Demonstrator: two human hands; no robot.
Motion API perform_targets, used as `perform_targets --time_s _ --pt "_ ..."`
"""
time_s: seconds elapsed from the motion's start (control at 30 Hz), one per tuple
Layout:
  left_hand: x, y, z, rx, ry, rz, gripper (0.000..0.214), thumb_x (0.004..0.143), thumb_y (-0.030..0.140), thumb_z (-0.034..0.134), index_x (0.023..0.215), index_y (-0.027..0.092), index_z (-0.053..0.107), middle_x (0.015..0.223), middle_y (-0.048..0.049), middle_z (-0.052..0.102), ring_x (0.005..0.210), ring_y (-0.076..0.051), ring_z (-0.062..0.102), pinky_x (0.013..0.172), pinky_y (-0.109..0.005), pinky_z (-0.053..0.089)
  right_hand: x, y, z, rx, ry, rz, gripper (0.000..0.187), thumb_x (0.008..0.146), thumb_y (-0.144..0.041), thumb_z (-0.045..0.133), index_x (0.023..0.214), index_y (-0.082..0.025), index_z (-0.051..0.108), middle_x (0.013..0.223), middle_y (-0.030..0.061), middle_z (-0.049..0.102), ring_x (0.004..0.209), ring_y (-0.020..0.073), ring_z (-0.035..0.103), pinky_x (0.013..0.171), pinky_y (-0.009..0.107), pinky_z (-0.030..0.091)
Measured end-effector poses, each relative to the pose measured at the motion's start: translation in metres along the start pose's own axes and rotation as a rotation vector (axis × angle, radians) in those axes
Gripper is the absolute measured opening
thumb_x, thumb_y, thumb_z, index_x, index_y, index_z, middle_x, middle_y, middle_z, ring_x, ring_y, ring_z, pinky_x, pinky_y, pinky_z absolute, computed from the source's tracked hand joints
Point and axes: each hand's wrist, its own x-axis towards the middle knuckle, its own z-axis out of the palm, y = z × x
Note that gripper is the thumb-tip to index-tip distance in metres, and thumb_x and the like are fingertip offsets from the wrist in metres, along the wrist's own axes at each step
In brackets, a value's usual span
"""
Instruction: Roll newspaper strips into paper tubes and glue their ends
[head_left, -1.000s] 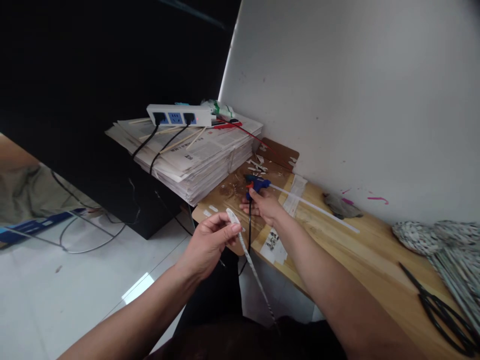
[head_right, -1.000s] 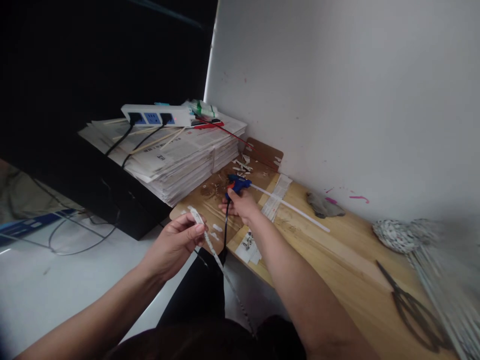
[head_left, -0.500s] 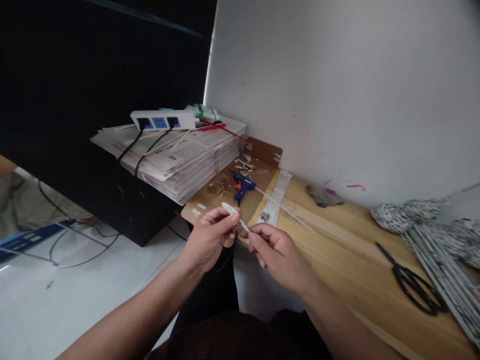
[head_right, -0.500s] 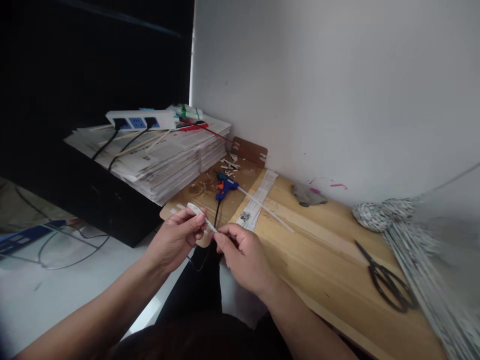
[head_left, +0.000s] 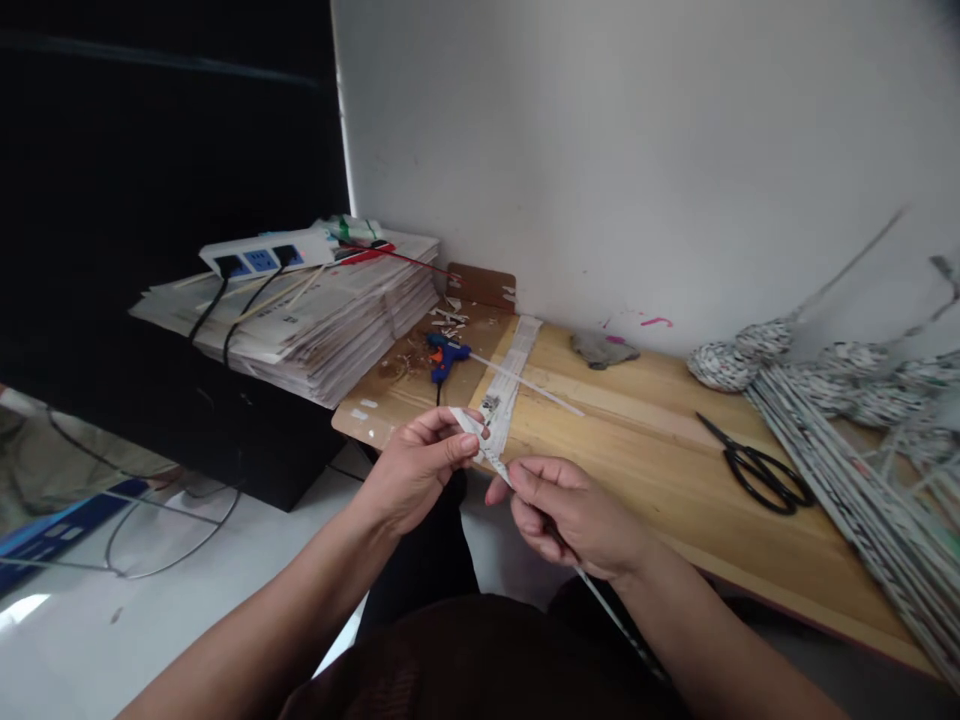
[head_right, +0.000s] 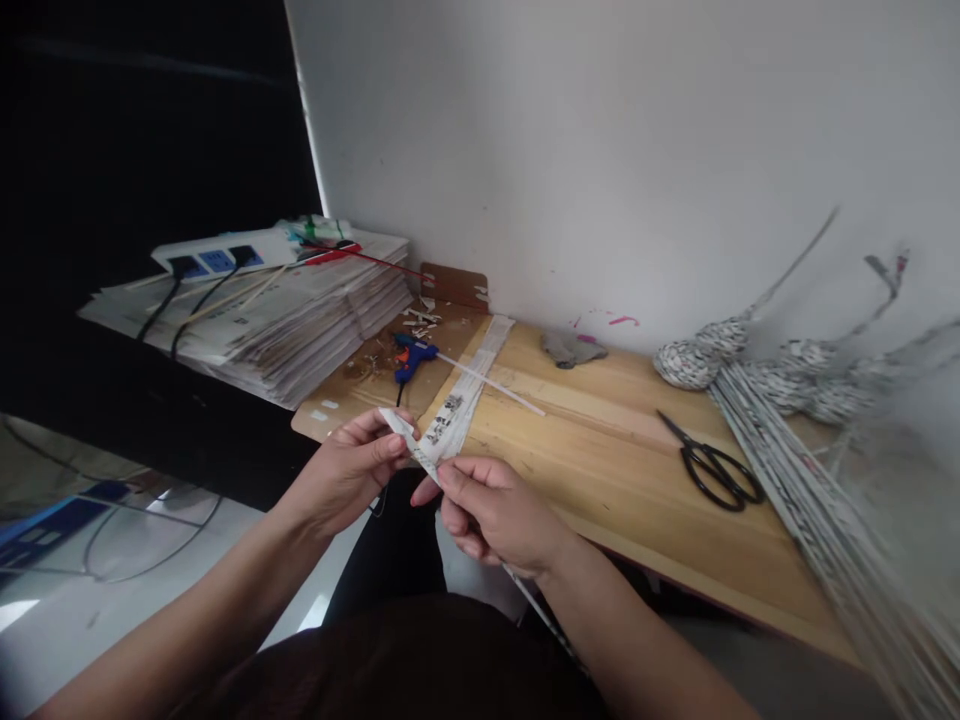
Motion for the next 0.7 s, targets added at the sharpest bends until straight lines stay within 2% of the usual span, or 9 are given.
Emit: perform_targets --time_s 0.13,0.3,0.43,0.6,0.7 --pt "-0.001 -0.005 0.01 0.019 -0.041 -0.03 0.019 0.067 0.018 0.085 0.081 0.014 0.074 0.074 -0.0019 0.067 0.064 -0.007 0.058 0.061 -0.017 0.046 -0.014 0.005 -0.007 0.109 -0.058 0.023 0.038 0.093 -0.052 0.054 0.093 -0.016 0.065 0.055 -0.0083 0.045 0.033 0.0027 0.032 0.029 0.014 0.019" --pt "-0.001 -0.009 0.021 0.055 -0.031 -0.034 0.018 0.065 0.02 0.086 0.075 0.013 0.072 0.067 0.0005 0.062 0.056 -0.005 0.051 0.053 -0.016 0.042 -0.025 0.01 -0.009 -0.033 0.007 -0.048 0.035 0.093 -0.05 0.056 0.098 -0.017 0.065 0.056 -0.0078 0.047 0.037 0.0021 0.037 0.032 0.012 0.024" --pt "0.0 -0.011 0.025 0.082 -0.013 -0.046 0.018 0.065 0.021 0.086 0.072 0.013 0.071 0.065 0.0009 0.062 0.056 -0.005 0.052 0.053 -0.016 0.041 -0.029 0.011 -0.009 -0.101 0.03 -0.066 0.036 0.097 -0.049 0.049 0.099 -0.016 0.064 0.055 -0.007 0.048 0.038 0.0027 0.04 0.034 0.013 0.029" --pt "0.003 -0.014 0.025 0.127 -0.032 -0.081 0.017 0.067 0.023 0.086 0.073 0.014 0.072 0.067 -0.0001 0.064 0.059 -0.007 0.055 0.054 -0.016 0.043 -0.031 0.013 -0.014 -0.068 0.032 -0.061 0.037 0.098 -0.048 0.047 0.099 -0.016 0.065 0.054 -0.0069 0.048 0.036 0.0033 0.039 0.032 0.013 0.029" --pt "0.005 -0.015 0.025 0.112 -0.051 -0.133 0.021 0.072 0.029 0.083 0.085 0.014 0.076 0.074 -0.0015 0.066 0.063 -0.007 0.057 0.056 -0.017 0.044 -0.031 0.016 -0.018 -0.002 0.038 -0.051 0.038 0.098 -0.049 0.046 0.1 -0.016 0.065 0.055 -0.0068 0.048 0.035 0.0034 0.039 0.03 0.013 0.027"
